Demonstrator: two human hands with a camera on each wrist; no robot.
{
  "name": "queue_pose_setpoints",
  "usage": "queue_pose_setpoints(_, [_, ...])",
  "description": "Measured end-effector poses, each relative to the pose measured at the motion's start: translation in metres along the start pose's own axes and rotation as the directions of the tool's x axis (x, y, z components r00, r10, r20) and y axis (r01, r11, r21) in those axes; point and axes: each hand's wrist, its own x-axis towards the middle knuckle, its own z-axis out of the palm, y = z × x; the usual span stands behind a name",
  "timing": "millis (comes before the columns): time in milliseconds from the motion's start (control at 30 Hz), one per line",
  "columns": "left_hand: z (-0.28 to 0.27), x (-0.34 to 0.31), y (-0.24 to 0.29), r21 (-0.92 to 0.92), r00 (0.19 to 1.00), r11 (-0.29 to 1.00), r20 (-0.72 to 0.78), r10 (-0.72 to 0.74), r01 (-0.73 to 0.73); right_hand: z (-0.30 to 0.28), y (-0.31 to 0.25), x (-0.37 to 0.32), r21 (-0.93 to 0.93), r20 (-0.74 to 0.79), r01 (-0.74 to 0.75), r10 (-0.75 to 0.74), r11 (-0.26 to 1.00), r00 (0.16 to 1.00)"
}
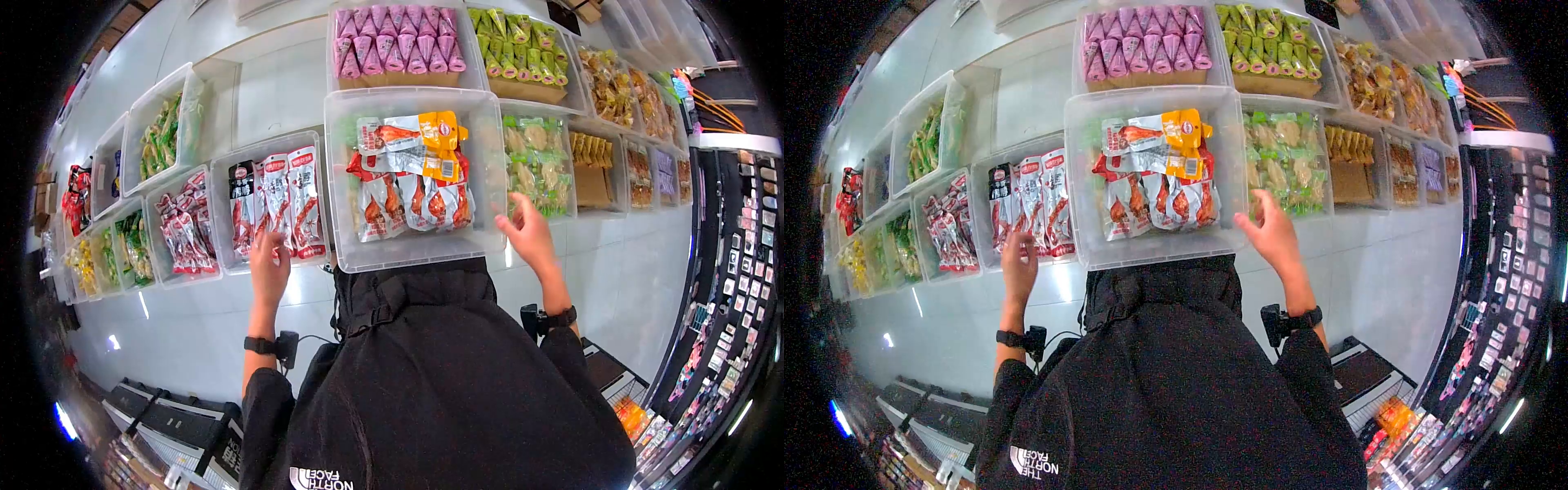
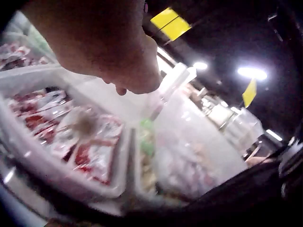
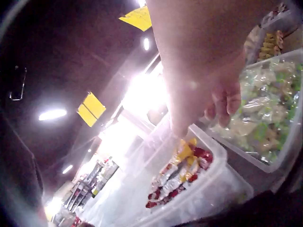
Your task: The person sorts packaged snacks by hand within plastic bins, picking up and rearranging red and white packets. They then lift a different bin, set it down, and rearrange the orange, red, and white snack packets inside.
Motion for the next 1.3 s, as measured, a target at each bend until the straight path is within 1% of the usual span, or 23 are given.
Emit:
queue_pose_setpoints(33, [-0.002,0.021,0.023,-0.042,0.998,0.998,-0.055,0.033,-0.035,-0.004,-0.007,0.009,0.031,-0.142,0.04,-0.035,0.999,0.989])
queue_pose_setpoints(67, [-0.002,0.041,0.042,-0.045,0.993,0.993,-0.046,0.108,-0.11,-0.003,-0.013,0.019,0.032,-0.138,0.05,-0.045,0.998,0.989])
queue_pose_setpoints(100, [0.002,0.06,0.061,-0.05,0.983,0.982,-0.035,0.183,-0.184,-0.001,-0.02,0.03,0.112,-0.158,0.11,-0.091,0.988,0.983])
queue_pose_setpoints(133, [0.009,0.08,0.083,-0.126,0.961,0.954,0.005,0.276,-0.273,0.003,-0.029,0.04,0.19,-0.182,0.17,-0.136,0.967,0.974])
queue_pose_setpoints(167, [0.016,0.096,0.097,-0.116,0.926,0.953,0.227,0.3,-0.28,0.005,-0.044,0.048,0.199,-0.074,0.142,-0.13,0.97,0.989])
queue_pose_setpoints(200, [0.036,0.109,0.103,-0.071,0.871,0.917,0.292,0.394,-0.391,0.012,-0.051,0.055,0.203,-0.075,0.151,-0.138,0.968,0.988])
queue_pose_setpoints(233, [0.058,0.121,0.104,-0.033,0.802,0.866,0.362,0.476,-0.499,0.019,-0.057,0.062,0.121,-0.008,0.235,-0.236,0.964,0.972])
queue_pose_setpoints(267, [0.079,0.13,0.105,0.05,0.766,0.85,0.464,0.445,-0.524,0.024,-0.061,0.066,0.042,0.063,0.318,-0.321,0.947,0.945])
queue_pose_setpoints(300, [0.097,0.137,0.106,0.13,0.726,0.823,0.559,0.4,-0.553,0.03,-0.062,0.069,0.046,0.059,0.321,-0.324,0.946,0.944])
queue_pose_setpoints(333, [0.112,0.143,0.108,0.133,0.726,0.82,0.557,0.403,-0.557,0.035,-0.06,0.072,0.012,0.059,0.362,-0.362,0.932,0.93])
queue_pose_setpoints(400, [0.135,0.151,0.109,0.339,0.659,0.727,0.724,0.202,-0.596,0.039,-0.054,0.072,-0.022,0.057,0.404,-0.402,0.915,0.914])
queue_pose_setpoints(533, [0.169,0.15,0.095,0.428,0.681,0.651,0.708,0.189,-0.626,0.036,-0.045,0.054,0.082,0.042,0.388,-0.393,0.918,0.919])
queue_pose_setpoints(600, [0.177,0.148,0.086,0.5,0.742,0.586,0.603,0.292,-0.637,0.036,-0.039,0.047,0.081,0.023,0.371,-0.374,0.925,0.927])
queue_pose_setpoints(633, [0.18,0.147,0.08,0.505,0.739,0.553,0.56,0.373,-0.662,0.038,-0.038,0.045,0.083,0.015,0.367,-0.369,0.927,0.929])
queue_pose_setpoints(767, [0.171,0.137,0.097,0.496,0.711,0.551,0.641,0.289,-0.671,0.043,-0.037,0.043,0.118,-0.052,0.406,-0.403,0.906,0.914])
queue_pose_setpoints(833, [0.183,0.126,0.097,0.615,0.803,0.521,0.5,0.323,-0.592,0.046,-0.038,0.044,0.151,-0.07,0.409,-0.403,0.9,0.913])
queue_pose_setpoints(867, [0.186,0.125,0.099,0.62,0.81,0.523,0.491,0.321,-0.584,0.046,-0.038,0.045,0.177,-0.086,0.39,-0.381,0.904,0.921])
queue_pose_setpoints(933, [0.19,0.124,0.102,0.613,0.847,0.598,0.469,0.249,-0.516,0.046,-0.037,0.046,0.201,-0.098,0.381,-0.368,0.903,0.925])
queue_pose_setpoints(967, [0.192,0.123,0.103,0.612,0.866,0.622,0.427,0.259,-0.488,0.047,-0.037,0.046,0.217,-0.099,0.354,-0.341,0.91,0.935])
queue_pose_setpoints(1067, [0.189,0.125,0.098,0.56,0.856,0.661,0.433,0.281,-0.5,0.046,-0.034,0.046,0.232,-0.099,0.337,-0.322,0.913,0.941])
queue_pose_setpoints(1133, [0.187,0.126,0.097,0.578,0.86,0.646,0.427,0.281,-0.498,0.047,-0.032,0.047,0.233,-0.099,0.343,-0.329,0.91,0.939])
queue_pose_setpoints(1200, [0.185,0.127,0.099,0.589,0.826,0.591,0.487,0.283,-0.551,0.05,-0.031,0.047,0.207,-0.102,0.335,-0.32,0.919,0.942])
queue_pose_setpoints(1300, [0.197,0.131,0.092,0.617,0.845,0.582,0.446,0.297,-0.53,0.054,-0.032,0.047,0.216,-0.054,0.315,-0.311,0.924,0.949])
